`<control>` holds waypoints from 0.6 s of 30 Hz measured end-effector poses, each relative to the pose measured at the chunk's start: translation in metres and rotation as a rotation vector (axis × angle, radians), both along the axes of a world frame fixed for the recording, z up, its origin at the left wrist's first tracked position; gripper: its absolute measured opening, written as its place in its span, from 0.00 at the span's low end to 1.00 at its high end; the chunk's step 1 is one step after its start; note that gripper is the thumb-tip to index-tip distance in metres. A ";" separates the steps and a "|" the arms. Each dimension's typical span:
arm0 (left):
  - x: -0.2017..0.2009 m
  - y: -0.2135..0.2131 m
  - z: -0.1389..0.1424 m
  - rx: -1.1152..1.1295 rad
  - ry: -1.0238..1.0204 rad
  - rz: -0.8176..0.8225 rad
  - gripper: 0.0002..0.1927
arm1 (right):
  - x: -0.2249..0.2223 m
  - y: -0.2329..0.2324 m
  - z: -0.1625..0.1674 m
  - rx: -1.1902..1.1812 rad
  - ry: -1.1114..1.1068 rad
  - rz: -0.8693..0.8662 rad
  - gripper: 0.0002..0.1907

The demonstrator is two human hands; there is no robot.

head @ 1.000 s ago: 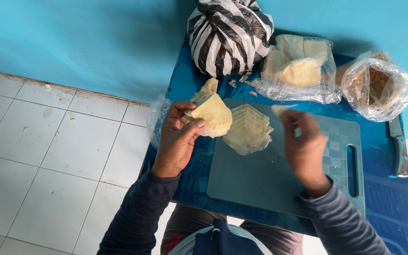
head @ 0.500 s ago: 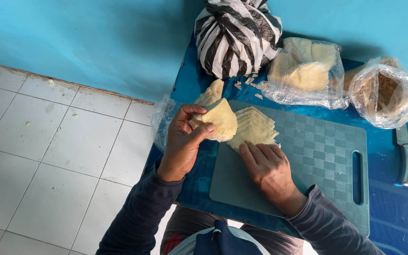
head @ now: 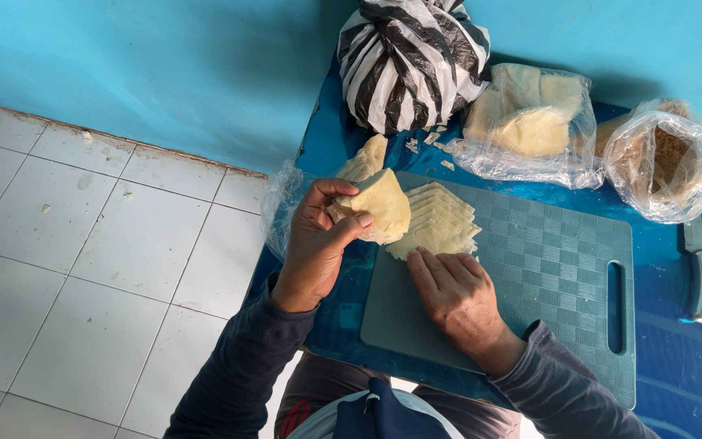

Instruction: The person holds a large piece of peeled cassava and tears off thin outer layers by hand, placing each removed piece onto a cutting board. They work through several pieces one at a time, building up a pile of thin peeled sheets on the board while more unpeeled pieces wait in plastic bags on the table.

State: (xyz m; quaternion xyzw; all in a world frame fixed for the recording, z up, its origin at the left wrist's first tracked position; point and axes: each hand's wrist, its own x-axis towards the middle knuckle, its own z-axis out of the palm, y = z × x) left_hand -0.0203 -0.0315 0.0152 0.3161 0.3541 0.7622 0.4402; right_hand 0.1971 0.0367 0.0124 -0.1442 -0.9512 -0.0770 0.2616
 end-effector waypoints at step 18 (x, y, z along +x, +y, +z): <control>0.009 -0.002 -0.011 0.037 0.075 -0.141 0.17 | 0.007 0.005 0.007 -0.412 0.394 0.009 0.15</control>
